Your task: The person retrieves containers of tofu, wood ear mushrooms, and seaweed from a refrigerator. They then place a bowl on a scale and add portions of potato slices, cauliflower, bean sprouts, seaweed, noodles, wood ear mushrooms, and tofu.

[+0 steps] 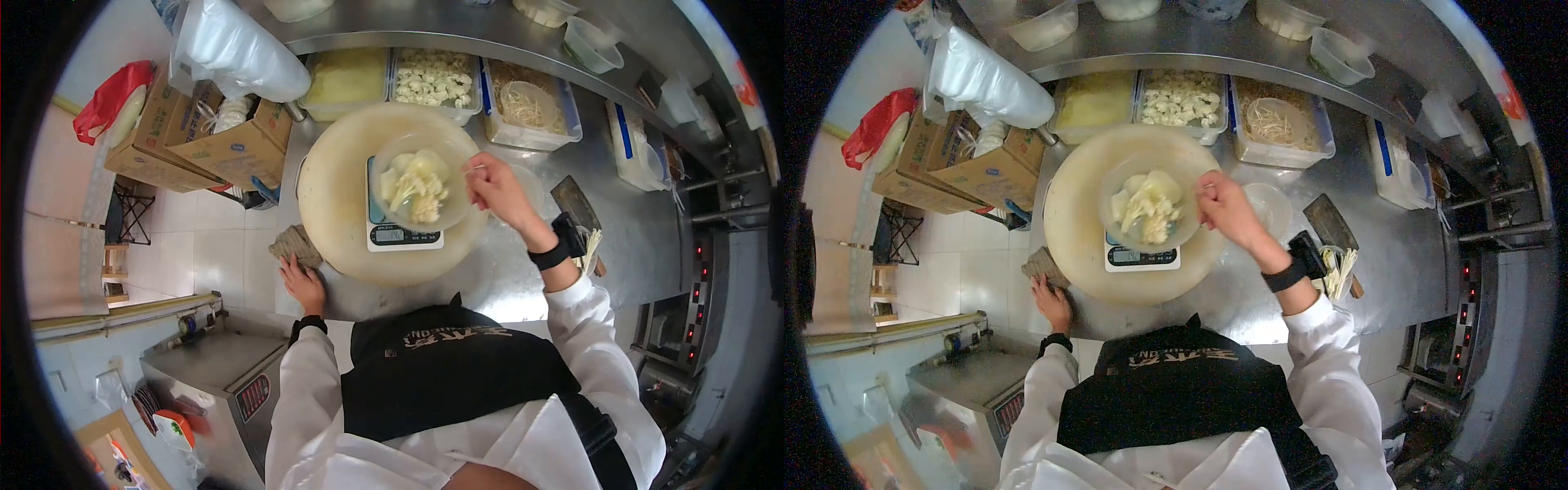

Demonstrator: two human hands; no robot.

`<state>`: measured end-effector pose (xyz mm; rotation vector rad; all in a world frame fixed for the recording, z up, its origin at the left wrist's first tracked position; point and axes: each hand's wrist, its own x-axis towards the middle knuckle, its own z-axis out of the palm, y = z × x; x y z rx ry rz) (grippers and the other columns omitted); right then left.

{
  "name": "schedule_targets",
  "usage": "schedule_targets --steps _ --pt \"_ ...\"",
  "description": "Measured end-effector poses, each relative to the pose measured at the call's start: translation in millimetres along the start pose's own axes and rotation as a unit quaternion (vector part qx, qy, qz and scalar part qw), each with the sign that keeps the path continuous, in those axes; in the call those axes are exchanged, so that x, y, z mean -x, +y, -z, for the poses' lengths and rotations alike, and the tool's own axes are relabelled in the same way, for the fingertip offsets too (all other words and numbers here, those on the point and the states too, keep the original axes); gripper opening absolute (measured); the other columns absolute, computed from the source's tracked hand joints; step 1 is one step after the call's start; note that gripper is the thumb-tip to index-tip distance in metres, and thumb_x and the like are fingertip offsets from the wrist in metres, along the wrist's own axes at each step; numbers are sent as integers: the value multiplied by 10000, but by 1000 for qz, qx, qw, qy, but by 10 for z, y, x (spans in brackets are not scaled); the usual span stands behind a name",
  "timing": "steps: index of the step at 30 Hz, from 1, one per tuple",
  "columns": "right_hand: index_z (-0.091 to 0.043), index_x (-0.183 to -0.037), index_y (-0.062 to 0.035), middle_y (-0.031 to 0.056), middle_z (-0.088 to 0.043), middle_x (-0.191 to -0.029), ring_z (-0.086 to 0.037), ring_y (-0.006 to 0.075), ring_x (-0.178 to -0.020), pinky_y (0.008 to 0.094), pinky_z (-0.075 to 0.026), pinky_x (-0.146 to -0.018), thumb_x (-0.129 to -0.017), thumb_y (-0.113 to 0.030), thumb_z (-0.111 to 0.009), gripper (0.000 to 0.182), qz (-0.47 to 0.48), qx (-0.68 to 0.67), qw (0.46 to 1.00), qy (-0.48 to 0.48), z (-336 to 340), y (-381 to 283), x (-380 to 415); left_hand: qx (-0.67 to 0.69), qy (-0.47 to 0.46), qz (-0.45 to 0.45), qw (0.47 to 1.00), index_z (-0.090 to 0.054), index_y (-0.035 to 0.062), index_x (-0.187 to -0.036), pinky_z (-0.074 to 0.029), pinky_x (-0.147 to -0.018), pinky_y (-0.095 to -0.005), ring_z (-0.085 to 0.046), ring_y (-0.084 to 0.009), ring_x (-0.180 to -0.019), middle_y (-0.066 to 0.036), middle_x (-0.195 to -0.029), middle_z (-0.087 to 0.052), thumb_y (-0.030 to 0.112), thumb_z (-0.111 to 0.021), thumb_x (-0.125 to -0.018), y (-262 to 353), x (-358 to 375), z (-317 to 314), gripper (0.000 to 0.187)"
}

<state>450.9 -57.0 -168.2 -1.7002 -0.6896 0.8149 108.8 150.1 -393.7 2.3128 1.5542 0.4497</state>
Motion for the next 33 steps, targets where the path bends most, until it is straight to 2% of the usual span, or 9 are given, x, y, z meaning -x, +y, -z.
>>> schedule_targets --steps 7,11,15,17,18,19,28,31,33 --pt "-457 -1048 12 39 -544 -655 -540 117 -559 236 -456 -530 -867 -64 -467 197 -41 29 998 -29 -74 140 -192 92 97 -142 981 -378 -33 -1241 -197 -1031 -469 -222 -422 -1267 -245 -1387 -220 96 -440 -814 351 -100 68 450" --pt "-490 -1046 1 54 -545 -763 -540 119 -685 251 -452 -628 -830 -16 -483 217 72 93 988 97 825 310 -502 146 115 -156 970 -367 -38 -1247 -213 -1028 -467 -265 -430 -1246 -256 -1366 -255 111 -401 -857 435 -56 36 420" --pt "-560 -952 -35 75 -565 -836 -551 169 -712 278 -453 -652 -738 30 -561 224 109 340 917 179 1969 869 -1077 141 64 -83 984 -370 -33 -1251 -209 -1034 -454 -269 -415 -1249 -258 -1361 -265 121 -405 -861 370 145 -22 421" --pt "-571 -979 -55 101 -560 -936 -555 195 -800 286 -471 -693 -677 33 -633 321 177 330 916 142 2327 1196 -1389 140 66 -67 986 -368 -31 -1255 -204 -1037 -451 -270 -413 -1249 -259 -1359 -268 115 -402 -860 323 264 -80 422" --pt "-563 -1049 -90 112 -524 -1062 -536 237 -929 319 -471 -795 -640 23 -678 439 133 421 888 127 2286 1062 -1409 152 68 -67 984 -366 -29 -1258 -200 -1040 -448 -270 -410 -1249 -259 -1357 -271 108 -399 -860 321 317 -91 423" --pt "-497 -1175 -125 132 -466 -1190 -492 293 -1038 374 -424 -907 -634 -12 -697 588 177 502 843 80 2435 1202 -1558 113 53 -45 991 -360 -31 -1261 -192 -1044 -444 -270 -407 -1250 -260 -1354 -272 98 -398 -859 378 355 -38 425" --pt "-349 -1311 -145 206 -416 -1241 -447 361 -1099 396 -369 -944 -759 -113 -614 613 47 598 799 -48 2384 1633 -2103 102 52 -16 993 -373 -43 -1244 -208 -1040 -442 -284 -398 -1248 -253 -1346 -296 136 -414 -866 519 500 -95 420" --pt "-377 -1294 -119 213 -426 -1218 -459 358 -1082 395 -377 -927 -770 -87 -586 565 -3 540 842 -10 2254 1693 -2095 119 68 14 990 -411 -27 -1216 -248 -1018 -438 -329 -387 -1221 -245 -1324 -333 144 -441 -856 572 478 -113 400" --pt "-403 -1270 -98 216 -448 -1181 -465 355 -1075 390 -379 -921 -771 -83 -580 530 42 576 816 -40 2250 1829 -2205 176 60 31 982 -429 -17 -1201 -274 -995 -436 -359 -383 -1191 -235 -1293 -370 150 -455 -849 526 475 -114 391"
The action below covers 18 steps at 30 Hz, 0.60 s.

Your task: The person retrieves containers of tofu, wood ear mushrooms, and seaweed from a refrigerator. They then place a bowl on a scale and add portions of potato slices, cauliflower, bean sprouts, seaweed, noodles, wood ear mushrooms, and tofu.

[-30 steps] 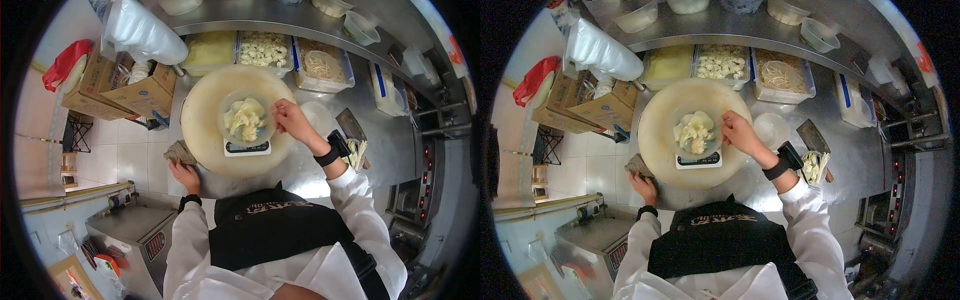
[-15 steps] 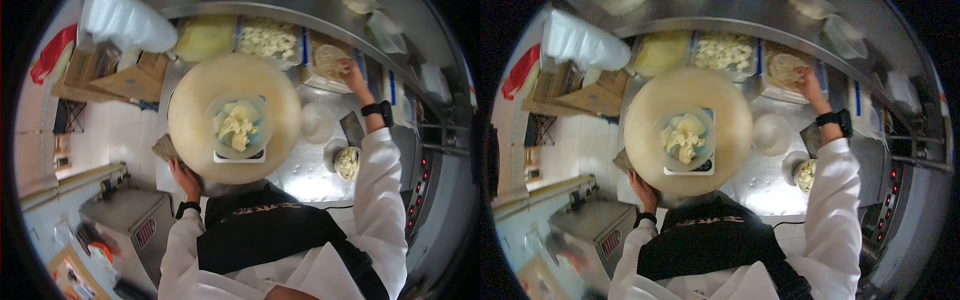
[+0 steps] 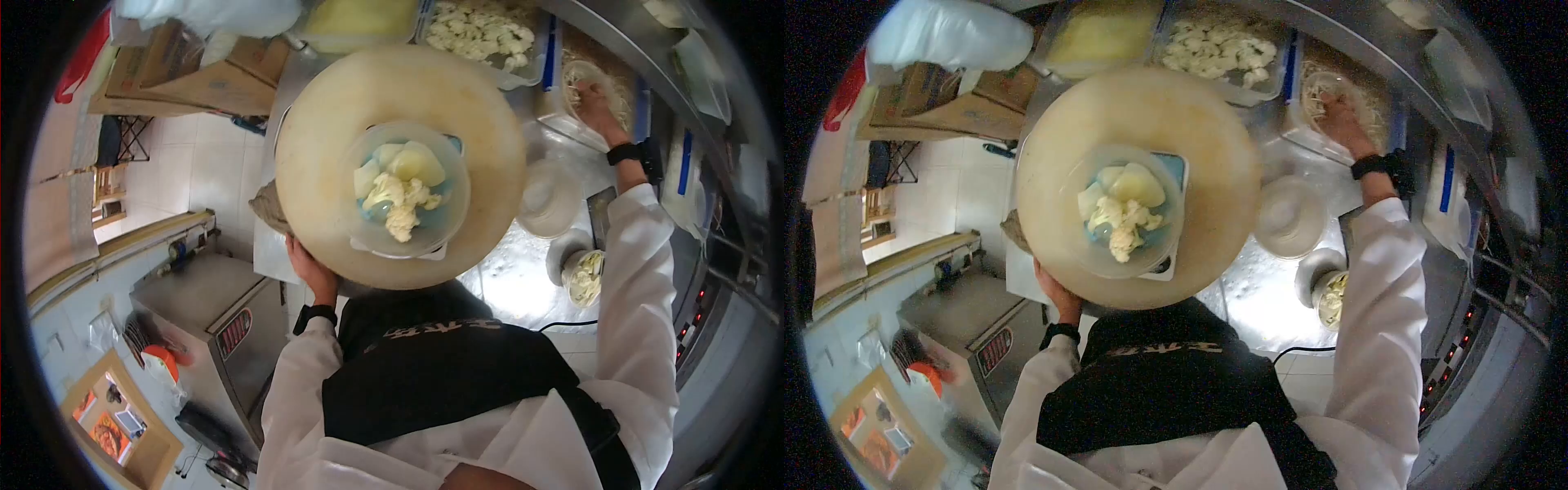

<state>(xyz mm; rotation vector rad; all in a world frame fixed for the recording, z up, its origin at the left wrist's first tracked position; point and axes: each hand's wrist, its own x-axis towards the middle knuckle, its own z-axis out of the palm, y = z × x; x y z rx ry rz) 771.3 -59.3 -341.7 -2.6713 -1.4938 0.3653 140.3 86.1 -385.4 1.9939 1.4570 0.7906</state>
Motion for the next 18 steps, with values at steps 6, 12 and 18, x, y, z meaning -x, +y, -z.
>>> schedule_targets --steps 6,12,18 --pt "-485 -1200 -68 213 -586 -987 -555 322 -912 375 -435 -814 -730 -158 -637 502 8 -4 994 107 446 3 116 55 -6 2 998 -432 -25 -1191 -295 -974 -430 -382 -359 -1165 -212 -1244 -417 317 -450 -875 67 -42 -50 466" --pt "-480 -1196 -46 45 -587 -772 -467 102 -604 262 -408 -537 -774 -71 -582 435 -106 -203 972 61 704 48 158 -85 -3 -61 995 -383 -32 -1225 -260 -1012 -431 -326 -388 -1218 -242 -1320 -332 356 -419 -897 -11 -9 -7 509" --pt "-474 -1216 -52 12 -543 -697 -447 86 -551 257 -387 -489 -785 -145 -632 468 -110 -178 976 55 1009 -191 333 -67 -4 -59 996 -398 -28 -1219 -260 -1011 -433 -329 -393 -1214 -245 -1318 -336 274 -432 -896 0 -1 43 444"
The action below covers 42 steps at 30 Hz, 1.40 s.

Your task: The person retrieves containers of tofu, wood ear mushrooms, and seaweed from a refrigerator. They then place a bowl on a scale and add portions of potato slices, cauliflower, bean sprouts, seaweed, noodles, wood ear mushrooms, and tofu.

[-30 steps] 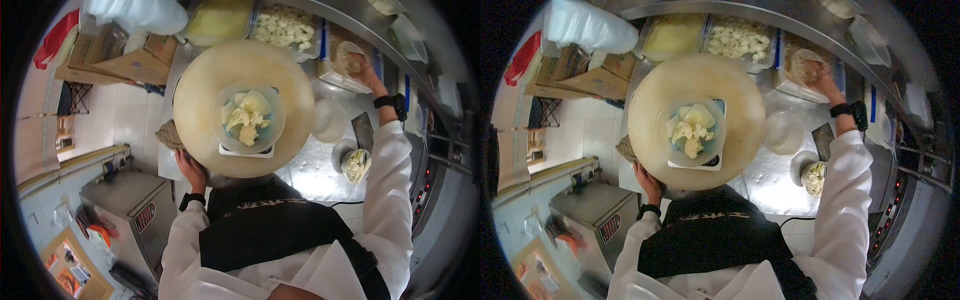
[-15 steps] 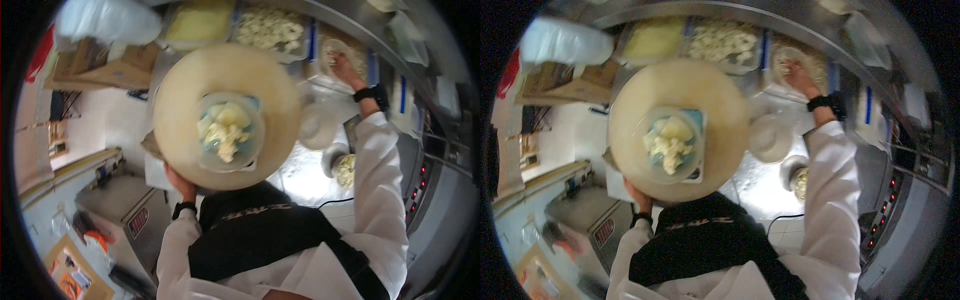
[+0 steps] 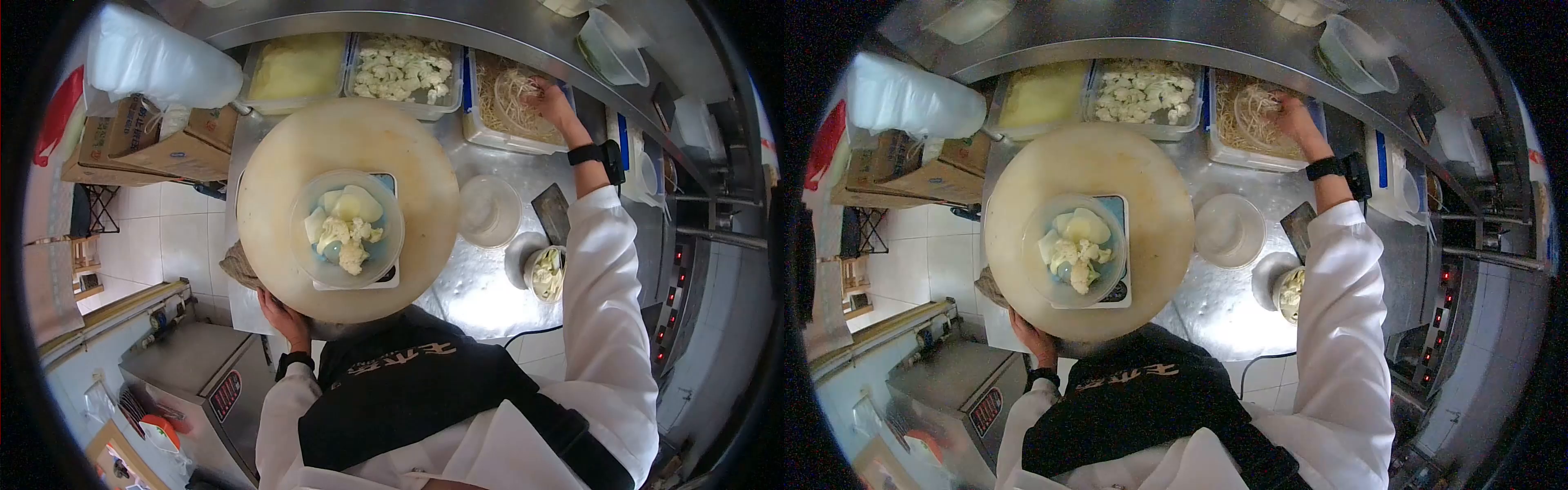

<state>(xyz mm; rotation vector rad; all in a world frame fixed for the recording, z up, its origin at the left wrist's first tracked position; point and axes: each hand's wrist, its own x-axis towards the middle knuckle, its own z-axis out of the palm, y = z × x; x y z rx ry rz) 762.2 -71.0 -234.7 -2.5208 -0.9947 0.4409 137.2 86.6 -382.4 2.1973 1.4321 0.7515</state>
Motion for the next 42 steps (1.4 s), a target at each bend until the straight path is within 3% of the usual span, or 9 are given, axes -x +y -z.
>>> schedule_targets --steps 3,5,8,11,15,17,24,29,42 --pt "-481 -1204 -33 10 -539 -693 -457 83 -548 257 -385 -473 -792 -162 -639 459 -6 77 996 45 -2 174 -42 8 0 0 1000 -410 -28 -1214 -260 -1011 -433 -332 -395 -1211 -244 -1318 -337 232 -441 -883 -56 29 4 422" --pt "-491 -1172 -9 17 -560 -711 -483 88 -565 254 -394 -470 -809 -154 -622 413 -71 -49 995 42 38 271 -63 2 1 2 1000 -415 -29 -1212 -260 -1011 -432 -333 -395 -1209 -243 -1318 -337 208 -447 -873 -86 30 -5 415" --pt "-508 -1124 3 19 -560 -731 -494 93 -576 250 -398 -475 -821 -148 -609 353 27 21 994 105 -20 690 -202 16 -2 5 1000 -422 -28 -1210 -255 -1014 -433 -331 -392 -1210 -242 -1318 -338 141 -450 -847 -123 41 1 401" --pt "-534 -1073 -4 19 -563 -759 -497 93 -603 245 -406 -493 -830 -132 -592 281 -63 -93 990 79 71 468 -30 0 -1 3 1000 -425 -25 -1208 -252 -1014 -432 -330 -387 -1212 -237 -1320 -339 96 -451 -827 -127 61 17 401" --pt "-564 -1051 -15 17 -571 -789 -489 87 -612 240 -410 -511 -836 -109 -574 235 11 -52 982 179 74 657 -55 2 -10 5 1000 -426 -28 -1206 -251 -1016 -428 -332 -381 -1211 -225 -1325 -340 64 -457 -817 -82 40 34 401" --pt "-571 -1051 -37 13 -576 -803 -489 90 -613 241 -413 -524 -846 -93 -551 214 -75 -236 956 156 161 458 129 0 -11 -2 1000 -426 -29 -1205 -251 -1017 -427 -332 -380 -1210 -221 -1327 -340 57 -460 -813 -101 37 37 403" --pt "-539 -1035 -21 25 -565 -823 -488 120 -592 261 -413 -531 -870 -95 -511 183 -93 -437 880 160 282 380 396 18 29 0 999 -403 -32 -1216 -238 -1023 -434 -320 -394 -1211 -240 -1313 -343 15 -447 -774 98 -75 86 447" --pt "-513 -1057 -48 6 -547 -817 -501 101 -628 249 -421 -538 -896 -99 -477 173 -120 -577 797 132 277 -1 807 38 9 -41 998 -399 -33 -1214 -227 -1029 -437 -311 -400 -1217 -240 -1315 -340 7 -441 -760 43 -202 -23 457" --pt "-487 -1160 -76 0 -593 -935 -544 48 -776 185 -437 -602 -875 -160 -533 301 -41 -502 858 -101 -25 -2460 1862 63 23 -21 998 -395 -50 -1215 -218 -1032 -441 -304 -394 -1222 -240 -1313 -346 17 -441 -765 48 -176 4 457"
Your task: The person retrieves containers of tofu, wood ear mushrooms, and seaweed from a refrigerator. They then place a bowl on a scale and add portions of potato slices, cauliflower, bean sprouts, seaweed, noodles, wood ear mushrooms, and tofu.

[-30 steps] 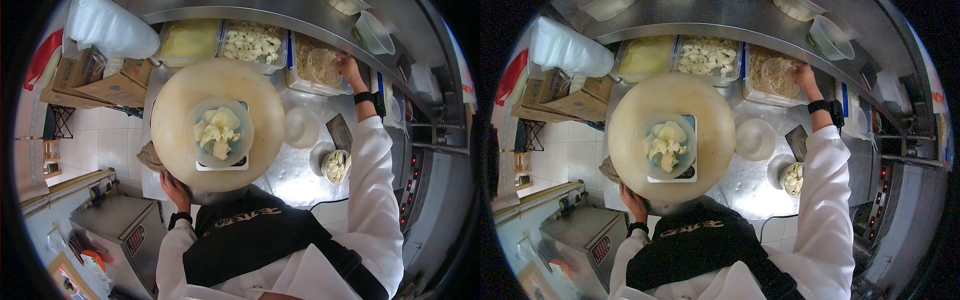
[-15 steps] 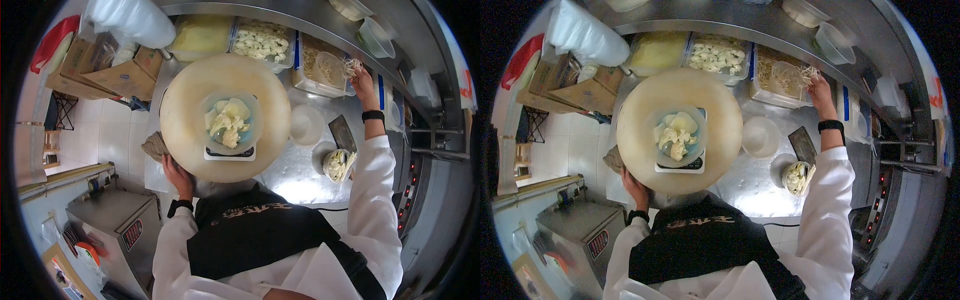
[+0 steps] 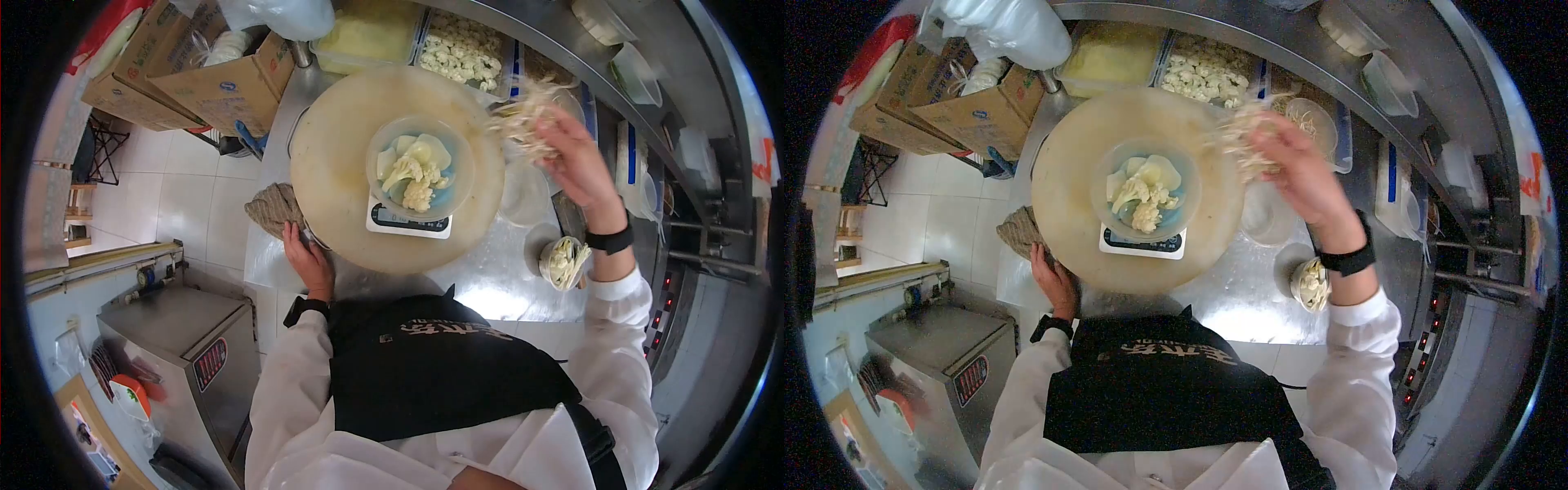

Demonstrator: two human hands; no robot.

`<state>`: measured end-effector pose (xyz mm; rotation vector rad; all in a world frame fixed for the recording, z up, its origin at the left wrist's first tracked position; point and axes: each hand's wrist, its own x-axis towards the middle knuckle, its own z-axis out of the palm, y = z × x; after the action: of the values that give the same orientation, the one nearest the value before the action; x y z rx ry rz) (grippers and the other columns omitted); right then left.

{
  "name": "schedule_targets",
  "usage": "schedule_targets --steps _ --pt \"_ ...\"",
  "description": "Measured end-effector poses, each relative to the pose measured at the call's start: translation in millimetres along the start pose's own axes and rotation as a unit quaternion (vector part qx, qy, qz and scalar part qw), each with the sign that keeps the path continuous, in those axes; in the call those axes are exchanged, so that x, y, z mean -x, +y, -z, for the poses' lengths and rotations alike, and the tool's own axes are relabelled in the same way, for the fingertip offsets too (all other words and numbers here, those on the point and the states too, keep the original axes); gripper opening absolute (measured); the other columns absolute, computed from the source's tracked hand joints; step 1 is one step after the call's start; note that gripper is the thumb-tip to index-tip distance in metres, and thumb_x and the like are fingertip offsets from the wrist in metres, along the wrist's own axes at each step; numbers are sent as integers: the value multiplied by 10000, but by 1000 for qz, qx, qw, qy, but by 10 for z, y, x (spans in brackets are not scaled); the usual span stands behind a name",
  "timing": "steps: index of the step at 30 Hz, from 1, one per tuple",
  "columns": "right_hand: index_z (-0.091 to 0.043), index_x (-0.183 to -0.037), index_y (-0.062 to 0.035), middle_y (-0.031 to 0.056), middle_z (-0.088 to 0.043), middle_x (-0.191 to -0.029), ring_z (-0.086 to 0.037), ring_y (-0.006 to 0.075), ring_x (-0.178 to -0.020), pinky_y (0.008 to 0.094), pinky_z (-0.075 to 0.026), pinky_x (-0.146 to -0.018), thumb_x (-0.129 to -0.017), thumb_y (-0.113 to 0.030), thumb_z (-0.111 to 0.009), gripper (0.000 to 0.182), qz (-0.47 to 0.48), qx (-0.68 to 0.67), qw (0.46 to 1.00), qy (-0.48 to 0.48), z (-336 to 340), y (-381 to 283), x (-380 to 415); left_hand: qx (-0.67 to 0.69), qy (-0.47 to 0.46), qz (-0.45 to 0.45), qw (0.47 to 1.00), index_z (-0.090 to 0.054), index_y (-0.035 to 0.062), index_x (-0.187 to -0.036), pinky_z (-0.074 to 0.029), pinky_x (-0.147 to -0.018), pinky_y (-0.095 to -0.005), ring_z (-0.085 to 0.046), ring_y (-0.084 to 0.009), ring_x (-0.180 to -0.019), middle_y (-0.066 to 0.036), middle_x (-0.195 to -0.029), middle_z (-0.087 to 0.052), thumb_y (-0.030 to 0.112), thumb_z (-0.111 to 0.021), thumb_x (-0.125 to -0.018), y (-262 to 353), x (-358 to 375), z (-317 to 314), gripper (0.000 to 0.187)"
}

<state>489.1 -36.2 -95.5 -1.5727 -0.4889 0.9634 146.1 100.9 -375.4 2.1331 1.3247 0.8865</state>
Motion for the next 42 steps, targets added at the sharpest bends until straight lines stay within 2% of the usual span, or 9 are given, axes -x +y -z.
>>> schedule_targets --steps 5,7,16,21,27,34,37,40,42 --pt "-453 -1166 -62 83 -522 -1095 -526 207 -979 326 -451 -755 -836 -144 -560 356 81 260 953 -130 -754 536 -282 61 28 5 998 -402 -32 -1218 -214 -1024 -440 -317 -379 -1203 -220 -1315 -324 13 -449 -766 142 -60 166 456" --pt "-434 -1180 -55 167 -455 -1149 -501 354 -986 405 -431 -806 -787 -95 -570 418 256 539 795 -108 -911 835 -346 68 37 5 997 -405 -24 -1218 -212 -1023 -438 -322 -371 -1196 -210 -1315 -317 10 -449 -768 424 -221 357 453" --pt "-418 -1248 -67 167 -446 -1236 -445 326 -1119 410 -402 -890 -724 -51 -598 554 419 563 686 -191 -763 303 -116 164 -115 -221 954 -520 21 -1117 -221 -1024 -435 -345 -349 -1211 -169 -1256 -427 67 -464 -794 1918 -919 705 332" --pt "-580 -1055 -83 149 -535 -1118 -547 306 -970 334 -454 -785 -739 11 -559 331 329 467 780 -256 -549 -89 -46 78 -226 -262 935 -549 68 -1085 -164 -1037 -474 -362 -329 -1209 -114 -1223 -473 53 -484 -766 2255 -959 532 326" --pt "-602 -904 -28 105 -607 -833 -587 190 -797 294 -461 -695 -794 -8 -533 132 375 312 868 88 1168 -1148 -468 24 -257 -235 937 -584 96 -1015 -164 -1030 -493 -401 -323 -1177 -99 -1120 -530 23 -494 -729 2412 -980 612 309" --pt "-584 -1021 -66 140 -587 -1010 -573 294 -905 365 -457 -769 -669 -267 -713 425 23 657 738 153 3043 -1126 -1111 102 -182 -90 974 -605 17 -869 -341 -946 -429 -461 -340 -1104 -130 -1066 -543 -41 -467 -731 2550 -749 718 204" --pt "-547 -1098 -81 177 -550 -1079 -539 316 -972 373 -438 -810 -671 -308 -717 513 71 669 733 98 3220 -877 -1455 100 -199 -165 961 -566 36 -1085 -342 -934 -438 -465 -353 -1086 -192 -1145 -528 194 -516 -857 2458 -717 661 282" --pt "-529 -1119 -83 197 -509 -1140 -502 322 -1034 379 -423 -843 -664 -333 -726 555 145 611 738 249 3151 -1099 -1257 137 -164 -114 970 -603 17 -872 -369 -918 -424 -488 -339 -1069 -139 -1039 -551 -14 -460 -774 2798 -696 687 176" --pt "-543 -1048 13 224 -562 -1004 -539 299 -992 402 -452 -807 -692 -323 -695 512 137 681 600 397 3268 -998 -1148 150 -166 -101 969 -601 16 -870 -376 -909 -415 -495 -332 -1056 -149 -1032 -552 -4 -456 -791 2902 -720 729 167"
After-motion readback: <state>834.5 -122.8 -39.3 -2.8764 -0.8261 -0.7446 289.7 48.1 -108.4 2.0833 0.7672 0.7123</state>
